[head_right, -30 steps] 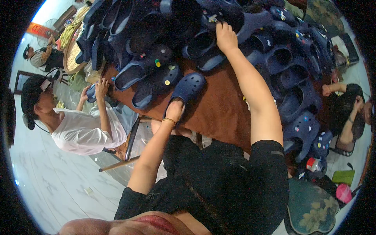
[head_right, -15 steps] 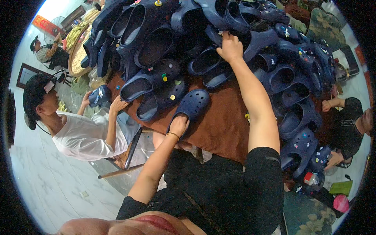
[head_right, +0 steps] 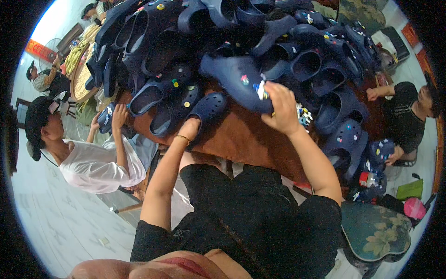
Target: The recorder is attaching various decorative charms to the holes of dark blue foam clogs.
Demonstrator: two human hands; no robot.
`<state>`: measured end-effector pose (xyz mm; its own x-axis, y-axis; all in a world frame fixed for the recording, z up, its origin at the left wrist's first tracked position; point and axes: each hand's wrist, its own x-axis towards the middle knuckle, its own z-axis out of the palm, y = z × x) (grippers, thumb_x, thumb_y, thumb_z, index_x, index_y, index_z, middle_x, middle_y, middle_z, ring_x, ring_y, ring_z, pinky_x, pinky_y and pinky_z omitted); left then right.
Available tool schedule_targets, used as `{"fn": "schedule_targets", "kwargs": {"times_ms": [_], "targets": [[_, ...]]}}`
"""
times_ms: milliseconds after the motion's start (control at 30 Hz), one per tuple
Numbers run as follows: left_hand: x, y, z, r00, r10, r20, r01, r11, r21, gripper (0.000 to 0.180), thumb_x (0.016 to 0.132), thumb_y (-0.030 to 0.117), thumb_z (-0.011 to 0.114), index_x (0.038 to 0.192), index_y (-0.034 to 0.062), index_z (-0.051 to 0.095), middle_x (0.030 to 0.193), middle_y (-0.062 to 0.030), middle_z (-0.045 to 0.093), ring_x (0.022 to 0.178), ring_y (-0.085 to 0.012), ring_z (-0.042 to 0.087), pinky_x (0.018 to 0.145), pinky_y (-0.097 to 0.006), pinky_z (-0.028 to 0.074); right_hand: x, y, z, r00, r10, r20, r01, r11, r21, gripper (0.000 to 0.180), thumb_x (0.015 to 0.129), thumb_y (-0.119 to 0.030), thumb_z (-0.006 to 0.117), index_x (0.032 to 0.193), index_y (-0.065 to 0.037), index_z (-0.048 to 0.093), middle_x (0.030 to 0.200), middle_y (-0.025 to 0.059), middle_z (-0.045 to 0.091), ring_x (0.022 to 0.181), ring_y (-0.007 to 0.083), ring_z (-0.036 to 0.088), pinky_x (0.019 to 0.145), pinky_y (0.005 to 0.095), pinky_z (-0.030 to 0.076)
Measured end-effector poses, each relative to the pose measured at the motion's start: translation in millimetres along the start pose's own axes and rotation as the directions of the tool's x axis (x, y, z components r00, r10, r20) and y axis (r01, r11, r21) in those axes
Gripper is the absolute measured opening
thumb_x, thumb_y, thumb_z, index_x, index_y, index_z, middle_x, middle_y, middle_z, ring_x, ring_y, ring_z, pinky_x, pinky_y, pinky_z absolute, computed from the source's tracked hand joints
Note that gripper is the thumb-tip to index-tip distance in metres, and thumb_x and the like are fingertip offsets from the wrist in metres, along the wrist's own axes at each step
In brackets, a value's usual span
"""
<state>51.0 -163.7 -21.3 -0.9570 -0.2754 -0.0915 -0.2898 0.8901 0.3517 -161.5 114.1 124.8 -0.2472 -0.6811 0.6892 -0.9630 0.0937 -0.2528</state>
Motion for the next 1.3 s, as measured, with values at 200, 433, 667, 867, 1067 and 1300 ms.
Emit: {"fn": "schedule_targets", "kwargs": {"times_ms": [200, 433, 667, 867, 1067, 1300], "targets": [[-18, 8, -13, 0.993, 0.064, 0.098, -0.066, 0.998, 0.013, 0.02, 0.074, -0.003, 0.045, 0.087, -0.0012, 0.058, 0.096, -0.0235, 0.058, 0.094, -0.038, 0.054, 0.082, -0.042, 0.044, -84, -28, -21, 0.977, -0.072, 0.203, 0.034, 0.982, 0.186, 0.081, 0.042, -0.004, 0.071, 0.118, -0.014, 0.045, 0.125, 0.013, 0.043, 0.117, 0.034, 0.041, 0.092, 0.0452, 0.035], [-50, 31, -27, 0.979, -0.042, -0.199, -0.045, 0.91, -0.411, 0.026, 0.078, 0.0, 0.047, 0.101, -0.0006, 0.058, 0.1, -0.0188, 0.06, 0.094, -0.0346, 0.057, 0.084, -0.037, 0.045, -132, -10, -11, 0.964, 0.138, 0.227, -0.164, 0.981, 0.101, 0.071, 0.05, 0.013, 0.058, 0.115, -0.016, 0.05, 0.126, 0.0164, 0.04, 0.118, 0.0369, 0.039, 0.097, 0.0441, 0.035], [-51, 109, -62, 0.866, -0.042, -0.499, -0.141, 0.936, -0.324, 0.022, 0.079, 0.008, 0.054, 0.099, 0.0018, 0.059, 0.092, -0.0142, 0.061, 0.089, -0.0297, 0.058, 0.08, -0.036, 0.045, -135, -8, -13, 0.964, 0.072, 0.257, -0.085, 0.996, 0.039, 0.06, 0.064, 0.012, 0.055, 0.114, -0.019, 0.052, 0.127, 0.0142, 0.039, 0.119, 0.0363, 0.039, 0.101, 0.0446, 0.033], [-30, 169, -28, 0.987, 0.073, -0.144, -0.137, 0.851, -0.508, 0.042, 0.076, 0.025, 0.065, 0.106, -0.0029, 0.053, 0.094, -0.0214, 0.06, 0.086, -0.0353, 0.058, 0.075, -0.039, 0.046, -126, -7, -13, 0.972, -0.042, 0.232, 0.031, 0.998, 0.052, 0.057, 0.065, 0.01, 0.055, 0.114, -0.019, 0.052, 0.126, 0.015, 0.041, 0.118, 0.0364, 0.041, 0.1, 0.0443, 0.034], [-46, 192, -17, 0.955, -0.207, -0.214, 0.064, 0.845, -0.531, 0.03, 0.074, 0.017, 0.067, 0.092, -0.0015, 0.052, 0.076, -0.0186, 0.058, 0.068, -0.0336, 0.058, 0.06, -0.038, 0.045, -101, 12, 0, 0.955, 0.267, 0.127, -0.273, 0.961, 0.034, 0.046, 0.07, 0.01, 0.045, 0.114, -0.005, 0.051, 0.125, 0.0183, 0.043, 0.114, 0.0354, 0.044, 0.096, 0.0405, 0.035], [-40, 162, 20, 0.898, -0.365, -0.246, 0.166, 0.799, -0.578, 0.029, 0.074, 0.022, 0.066, 0.081, -0.0019, 0.051, 0.069, -0.0202, 0.056, 0.065, -0.0351, 0.058, 0.059, -0.04, 0.044, -41, -3, 97, 0.978, 0.125, 0.165, -0.165, 0.951, 0.261, 0.026, 0.08, -0.018, 0.056, 0.101, -0.004, 0.058, 0.106, 0.0122, 0.058, 0.1, 0.0299, 0.052, 0.087, 0.0379, 0.04]]}}
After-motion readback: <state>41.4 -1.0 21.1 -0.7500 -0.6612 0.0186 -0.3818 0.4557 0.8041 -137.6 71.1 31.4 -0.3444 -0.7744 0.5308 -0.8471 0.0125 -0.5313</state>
